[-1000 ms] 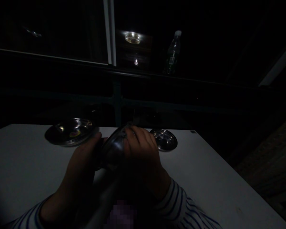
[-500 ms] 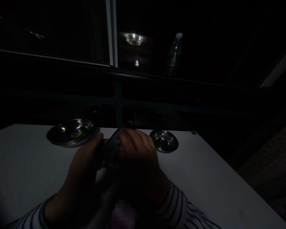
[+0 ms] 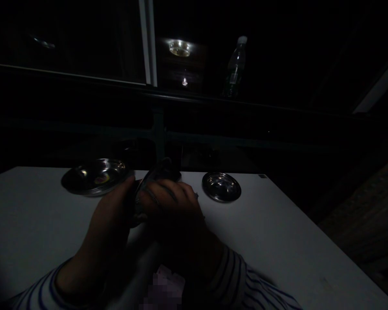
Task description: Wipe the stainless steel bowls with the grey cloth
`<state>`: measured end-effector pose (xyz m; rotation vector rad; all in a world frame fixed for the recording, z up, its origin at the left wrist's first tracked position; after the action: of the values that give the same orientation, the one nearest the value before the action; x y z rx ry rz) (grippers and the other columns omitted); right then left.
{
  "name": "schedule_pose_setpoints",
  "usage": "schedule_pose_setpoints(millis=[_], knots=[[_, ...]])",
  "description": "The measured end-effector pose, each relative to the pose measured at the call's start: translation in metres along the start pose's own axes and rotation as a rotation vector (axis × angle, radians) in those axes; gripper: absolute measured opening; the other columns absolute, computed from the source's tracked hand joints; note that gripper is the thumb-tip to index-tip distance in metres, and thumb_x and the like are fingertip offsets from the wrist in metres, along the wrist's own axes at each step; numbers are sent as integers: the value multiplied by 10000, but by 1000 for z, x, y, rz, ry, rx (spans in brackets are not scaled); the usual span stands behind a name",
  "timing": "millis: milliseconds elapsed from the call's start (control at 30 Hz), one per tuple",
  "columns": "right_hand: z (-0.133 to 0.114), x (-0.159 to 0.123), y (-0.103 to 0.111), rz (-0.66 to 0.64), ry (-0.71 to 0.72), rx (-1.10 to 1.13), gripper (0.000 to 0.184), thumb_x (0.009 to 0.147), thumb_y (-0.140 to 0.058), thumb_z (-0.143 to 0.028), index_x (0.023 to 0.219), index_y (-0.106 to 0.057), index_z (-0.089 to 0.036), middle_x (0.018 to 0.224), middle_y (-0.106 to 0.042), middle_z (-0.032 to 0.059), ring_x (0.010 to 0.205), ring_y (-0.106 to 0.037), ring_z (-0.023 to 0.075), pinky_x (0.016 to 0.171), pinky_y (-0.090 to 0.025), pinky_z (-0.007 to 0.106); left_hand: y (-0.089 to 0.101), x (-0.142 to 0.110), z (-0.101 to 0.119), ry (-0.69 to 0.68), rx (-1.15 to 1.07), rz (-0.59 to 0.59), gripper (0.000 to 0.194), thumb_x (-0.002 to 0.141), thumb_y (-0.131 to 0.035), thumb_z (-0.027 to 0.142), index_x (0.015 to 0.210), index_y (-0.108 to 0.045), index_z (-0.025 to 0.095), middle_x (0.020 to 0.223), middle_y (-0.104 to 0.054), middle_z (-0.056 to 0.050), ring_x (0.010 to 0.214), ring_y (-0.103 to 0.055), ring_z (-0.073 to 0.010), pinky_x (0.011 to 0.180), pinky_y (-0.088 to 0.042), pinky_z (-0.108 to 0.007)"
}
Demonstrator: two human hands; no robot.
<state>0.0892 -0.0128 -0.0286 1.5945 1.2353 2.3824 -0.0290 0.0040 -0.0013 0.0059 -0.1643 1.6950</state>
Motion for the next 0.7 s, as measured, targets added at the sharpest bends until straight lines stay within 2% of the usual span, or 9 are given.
schedule_pose_setpoints(millis=[133,300,400,533,600,700], knots=[[18,1,4,85,-91,-106,286,907,-390,-256,1099,-573,-150,1130,-601,90,1018,-523,212,823,-395,351,-1,-1,-1,74,-30,-44,410,821,-413,235,439,-552,182,412,-520,25,401,-470,-104,416,-377,-199],[32,1,6,83,-243,-90,326,900,-372,-238,1099,-584,-92,1120,-600,119,999,-542,225,840,-418,356,0,-1,-3,23,56,-65,435,840,-383,264,461,-581,182,450,-576,5,428,-509,-117,429,-384,-205],[20,2,5,84,-146,-85,300,895,-399,-253,1080,-592,-117,1117,-603,114,1002,-528,237,816,-420,366,2,2,-4,-55,93,-47,372,820,-415,265,494,-580,196,481,-587,6,462,-523,-127,458,-401,-211],[-1,1,1,-5,-13,6,320,839,-505,-294,1123,-547,-151,1175,-577,73,1071,-476,240,807,-399,376,3,3,-3,-97,91,-50,329,809,-421,276,530,-581,209,531,-614,-5,525,-558,-148,509,-432,-225],[-3,0,2,-7,-20,31,327,840,-499,-287,1137,-532,-154,1189,-569,68,1079,-471,231,806,-397,374,2,1,-1,-64,46,-43,336,815,-411,297,543,-587,208,526,-613,-3,524,-563,-150,514,-439,-229],[9,0,5,61,-75,-32,288,889,-420,-265,1112,-558,-143,1153,-587,94,1034,-508,227,808,-409,368,1,-2,-1,9,6,-36,374,816,-408,339,518,-584,196,472,-583,8,463,-535,-138,475,-424,-226]])
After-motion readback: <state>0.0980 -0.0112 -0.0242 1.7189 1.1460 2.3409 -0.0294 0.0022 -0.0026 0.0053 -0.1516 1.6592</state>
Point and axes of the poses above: each hand's wrist, its own x-axis towards the middle knuckle, its own y-axis out of the back of the hand, z = x × y, the point moved 2 cm from there along x, towards the middle knuckle
